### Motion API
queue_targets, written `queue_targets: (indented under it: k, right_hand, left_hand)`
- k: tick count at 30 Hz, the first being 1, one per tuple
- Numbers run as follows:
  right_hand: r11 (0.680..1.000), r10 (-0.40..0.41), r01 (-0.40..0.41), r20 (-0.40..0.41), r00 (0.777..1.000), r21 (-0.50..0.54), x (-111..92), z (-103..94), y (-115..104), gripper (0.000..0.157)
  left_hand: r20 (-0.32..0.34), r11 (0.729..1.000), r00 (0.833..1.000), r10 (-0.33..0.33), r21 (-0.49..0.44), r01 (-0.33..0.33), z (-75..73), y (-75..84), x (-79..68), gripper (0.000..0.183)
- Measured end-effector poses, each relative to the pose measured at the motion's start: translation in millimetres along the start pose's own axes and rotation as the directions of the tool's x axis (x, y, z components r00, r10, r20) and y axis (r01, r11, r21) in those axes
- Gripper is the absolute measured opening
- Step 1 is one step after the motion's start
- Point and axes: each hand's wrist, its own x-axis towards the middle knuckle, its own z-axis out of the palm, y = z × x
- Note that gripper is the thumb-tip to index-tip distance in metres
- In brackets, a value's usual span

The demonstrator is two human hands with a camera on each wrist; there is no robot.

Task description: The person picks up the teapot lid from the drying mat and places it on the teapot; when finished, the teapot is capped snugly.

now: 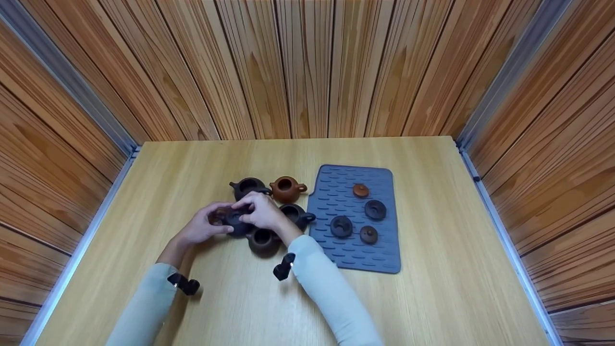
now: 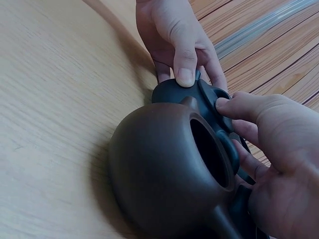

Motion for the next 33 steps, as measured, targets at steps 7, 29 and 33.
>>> queue_targets:
  k: [7,29,33]
  right_hand:
    - [0.999,0.022,-0.022,-0.013,1.000,0.035,0.9,-1.3,-2.2,0.037]
    - [0.996,0.007,-0.003,-0.038,0.999,0.094,-15.0,-26.0,-3.5,0.044]
    - [0.996,-0.010,0.014,-0.045,0.999,0.086,-20.1,-32.3,-3.3,0.045]
  left_hand:
    - [-0.010,1.000,1.000,0.004,0.000,-0.004,0.3,-1.1,0.4,0.064]
    - [0.001,0.999,0.999,0.039,-0.023,-0.039,0.1,0.0,-1.3,0.063]
    - [0.003,0.999,1.000,0.020,-0.026,-0.020,0.1,-0.6,-1.5,0.064]
